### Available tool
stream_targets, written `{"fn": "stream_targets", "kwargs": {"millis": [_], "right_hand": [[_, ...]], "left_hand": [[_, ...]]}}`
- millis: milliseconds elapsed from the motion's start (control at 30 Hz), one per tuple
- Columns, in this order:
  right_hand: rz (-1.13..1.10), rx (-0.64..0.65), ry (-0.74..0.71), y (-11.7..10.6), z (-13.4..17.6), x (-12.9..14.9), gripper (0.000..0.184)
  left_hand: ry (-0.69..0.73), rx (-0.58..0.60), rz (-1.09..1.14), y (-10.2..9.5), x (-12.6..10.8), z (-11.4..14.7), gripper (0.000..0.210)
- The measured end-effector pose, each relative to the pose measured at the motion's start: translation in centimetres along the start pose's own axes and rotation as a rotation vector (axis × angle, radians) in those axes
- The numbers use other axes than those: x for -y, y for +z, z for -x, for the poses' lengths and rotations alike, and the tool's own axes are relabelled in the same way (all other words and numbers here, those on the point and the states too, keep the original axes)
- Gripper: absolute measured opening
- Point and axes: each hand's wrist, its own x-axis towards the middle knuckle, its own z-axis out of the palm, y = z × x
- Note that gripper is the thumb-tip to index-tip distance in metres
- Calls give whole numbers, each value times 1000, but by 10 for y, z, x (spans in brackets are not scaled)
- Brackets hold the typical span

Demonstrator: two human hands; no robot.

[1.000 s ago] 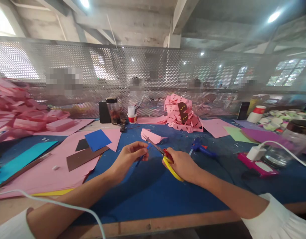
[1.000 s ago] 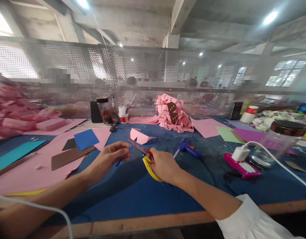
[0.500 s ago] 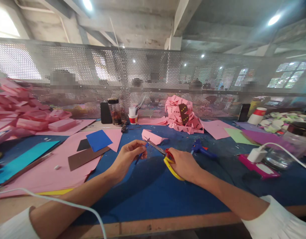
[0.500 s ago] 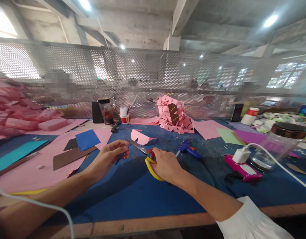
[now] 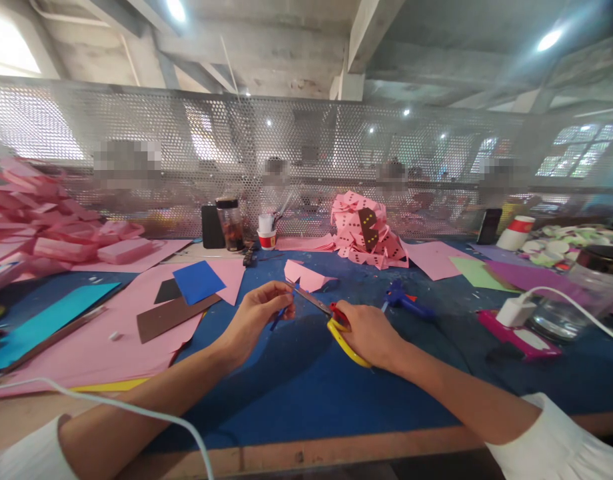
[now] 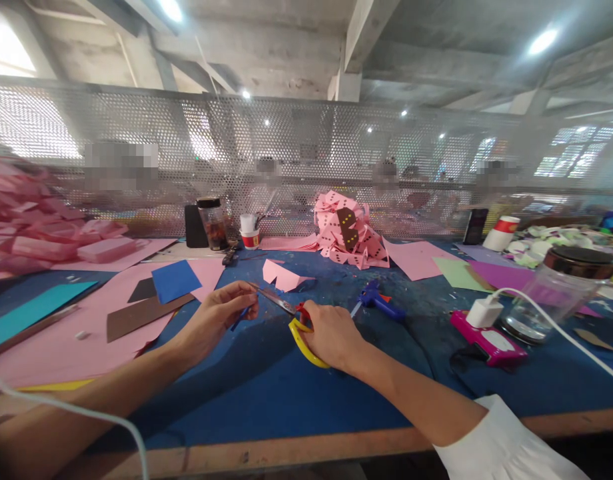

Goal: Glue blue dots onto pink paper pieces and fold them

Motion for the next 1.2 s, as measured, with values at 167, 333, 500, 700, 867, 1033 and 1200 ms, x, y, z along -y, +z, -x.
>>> {"fn": "stream_targets", "kwargs": {"millis": [167,333,500,700,867,1033,1200], "right_hand": [[17,34,17,-3,0,2,23],[35,35,20,-4,1,2,25],[58,33,20,-3,0,0,23],[61,29,20,-2,0,0,24],[71,8,10,-1,0,-1,25],[75,37,26,-5,1,2,28],[83,43,32,-6,1,2,28]], "left_hand": [[9,-6,-12,1,-1,0,10],[10,-14,-49,2,-2,-1,10],[18,-35,-55,3,-4,0,10],[18,-29,-63,3,-4,-1,11],[15,-17,-71,3,-4,-1,10],[20,-26,-65,4,-5,0,11],[16,-36,-60,4,-5,-1,10]]}}
